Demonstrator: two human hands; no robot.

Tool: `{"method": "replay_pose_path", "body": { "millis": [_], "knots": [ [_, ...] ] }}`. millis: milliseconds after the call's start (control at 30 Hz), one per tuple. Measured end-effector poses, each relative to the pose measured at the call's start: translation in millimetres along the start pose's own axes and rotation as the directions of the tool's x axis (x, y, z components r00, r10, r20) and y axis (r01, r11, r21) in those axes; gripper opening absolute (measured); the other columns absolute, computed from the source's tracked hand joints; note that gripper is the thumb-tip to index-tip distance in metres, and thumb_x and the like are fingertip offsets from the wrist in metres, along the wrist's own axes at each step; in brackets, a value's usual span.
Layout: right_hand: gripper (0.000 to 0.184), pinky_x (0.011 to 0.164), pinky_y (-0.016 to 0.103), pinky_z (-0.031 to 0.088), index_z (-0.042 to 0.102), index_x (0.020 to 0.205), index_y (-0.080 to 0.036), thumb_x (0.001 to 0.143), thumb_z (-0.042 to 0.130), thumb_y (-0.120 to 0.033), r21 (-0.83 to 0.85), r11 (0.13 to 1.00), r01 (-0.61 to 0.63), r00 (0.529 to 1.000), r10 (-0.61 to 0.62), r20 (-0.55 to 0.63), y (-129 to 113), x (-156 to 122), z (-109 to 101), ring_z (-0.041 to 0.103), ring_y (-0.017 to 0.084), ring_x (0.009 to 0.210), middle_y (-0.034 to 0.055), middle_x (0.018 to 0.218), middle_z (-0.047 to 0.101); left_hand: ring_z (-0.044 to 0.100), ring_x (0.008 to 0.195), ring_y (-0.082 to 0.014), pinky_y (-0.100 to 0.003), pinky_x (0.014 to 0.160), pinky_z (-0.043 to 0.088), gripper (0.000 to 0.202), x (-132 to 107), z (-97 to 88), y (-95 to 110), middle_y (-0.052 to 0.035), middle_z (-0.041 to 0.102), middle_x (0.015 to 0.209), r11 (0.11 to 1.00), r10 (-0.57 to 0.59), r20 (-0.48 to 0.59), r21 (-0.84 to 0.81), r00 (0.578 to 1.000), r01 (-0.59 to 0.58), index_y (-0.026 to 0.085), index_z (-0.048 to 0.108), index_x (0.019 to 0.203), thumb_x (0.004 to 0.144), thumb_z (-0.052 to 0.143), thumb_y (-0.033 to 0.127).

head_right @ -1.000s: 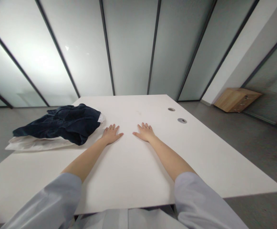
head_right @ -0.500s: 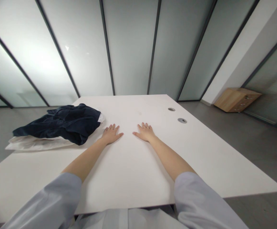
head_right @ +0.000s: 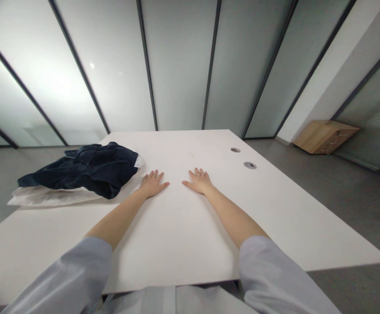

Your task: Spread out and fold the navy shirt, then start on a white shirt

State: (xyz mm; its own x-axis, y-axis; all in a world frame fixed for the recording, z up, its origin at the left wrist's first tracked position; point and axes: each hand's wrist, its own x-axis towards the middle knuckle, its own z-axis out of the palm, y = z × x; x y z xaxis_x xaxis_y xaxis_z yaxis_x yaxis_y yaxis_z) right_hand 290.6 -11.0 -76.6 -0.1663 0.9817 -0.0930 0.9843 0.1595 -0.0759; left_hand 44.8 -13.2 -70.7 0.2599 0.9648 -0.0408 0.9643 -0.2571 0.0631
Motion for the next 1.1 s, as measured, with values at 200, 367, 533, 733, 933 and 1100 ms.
{"method": "replay_pose_path", "body": {
  "millis": [200, 367, 533, 733, 933, 1100],
  "knots": [
    [0.091, 0.113, 0.051, 0.010, 0.021, 0.152, -0.021, 0.082, 0.019, -0.080, 0.000, 1.000, -0.005, 1.000, 0.005, 0.004, 0.3, 0.8, 0.8, 0.013, 0.035, 0.144, 0.0146, 0.159, 0.013, 0.015, 0.145, -0.0319, -0.048, 0.114, 0.018, 0.077, 0.8, 1.0, -0.4, -0.0127, 0.019, 0.158, 1.000, -0.004, 0.002, 0.003, 1.000, 0.004, 0.021, 0.027, 0.150, 0.089, 0.024, 0.068],
    [0.091, 0.113, 0.051, 0.011, 0.021, 0.152, -0.020, 0.083, 0.019, -0.079, -0.001, 1.000, -0.006, 1.000, 0.006, 0.007, 0.0, 0.8, 0.2, 0.013, 0.035, 0.144, 0.0147, 0.159, 0.013, 0.016, 0.144, -0.0319, -0.048, 0.114, 0.017, 0.077, 1.4, 2.6, -1.0, -0.0127, 0.020, 0.158, 1.000, -0.003, -0.006, -0.001, 1.000, 0.003, 0.020, 0.026, 0.150, 0.089, 0.026, 0.067],
    [0.090, 0.113, 0.051, 0.011, 0.022, 0.152, -0.021, 0.083, 0.021, -0.079, 0.001, 1.000, -0.007, 1.000, 0.007, 0.007, -0.1, 0.8, -0.4, 0.013, 0.035, 0.144, 0.0145, 0.159, 0.014, 0.016, 0.144, -0.0322, -0.048, 0.114, 0.017, 0.078, 1.2, 1.6, -0.5, -0.0138, 0.019, 0.158, 1.000, -0.004, -0.001, -0.001, 1.000, 0.004, 0.019, 0.026, 0.150, 0.089, 0.024, 0.068],
    [0.090, 0.113, 0.051, 0.011, 0.023, 0.152, -0.021, 0.083, 0.022, -0.079, 0.003, 1.000, -0.005, 1.000, 0.005, -0.001, 0.2, 1.5, 1.1, 0.014, 0.036, 0.144, 0.0152, 0.158, 0.015, 0.015, 0.145, -0.0329, -0.048, 0.115, 0.016, 0.081, 1.4, 0.7, -0.5, -0.0150, 0.017, 0.158, 1.000, -0.003, 0.015, -0.009, 1.000, 0.004, 0.018, 0.026, 0.151, 0.088, 0.021, 0.070],
    [0.088, 0.113, 0.051, 0.013, 0.023, 0.152, -0.020, 0.084, 0.024, -0.077, 0.001, 1.000, -0.001, 1.000, 0.001, -0.011, -0.8, -0.2, -0.2, 0.014, 0.036, 0.143, 0.0164, 0.158, 0.015, 0.016, 0.144, -0.0329, -0.049, 0.114, 0.017, 0.080, 0.4, 0.3, -0.3, -0.0145, 0.019, 0.158, 1.000, 0.001, 0.004, 0.001, 1.000, -0.001, 0.018, 0.026, 0.150, 0.089, 0.022, 0.069],
    [0.088, 0.113, 0.051, 0.012, 0.025, 0.151, -0.019, 0.084, 0.025, -0.077, 0.002, 1.000, 0.001, 1.000, -0.001, -0.013, -0.9, -0.4, -0.6, 0.015, 0.036, 0.143, 0.0169, 0.158, 0.016, 0.017, 0.144, -0.0334, -0.049, 0.114, 0.018, 0.080, -0.2, -0.6, 1.0, -0.0158, 0.019, 0.157, 1.000, -0.005, 0.004, 0.017, 1.000, 0.005, 0.017, 0.027, 0.150, 0.089, 0.022, 0.069]
  ]
}}
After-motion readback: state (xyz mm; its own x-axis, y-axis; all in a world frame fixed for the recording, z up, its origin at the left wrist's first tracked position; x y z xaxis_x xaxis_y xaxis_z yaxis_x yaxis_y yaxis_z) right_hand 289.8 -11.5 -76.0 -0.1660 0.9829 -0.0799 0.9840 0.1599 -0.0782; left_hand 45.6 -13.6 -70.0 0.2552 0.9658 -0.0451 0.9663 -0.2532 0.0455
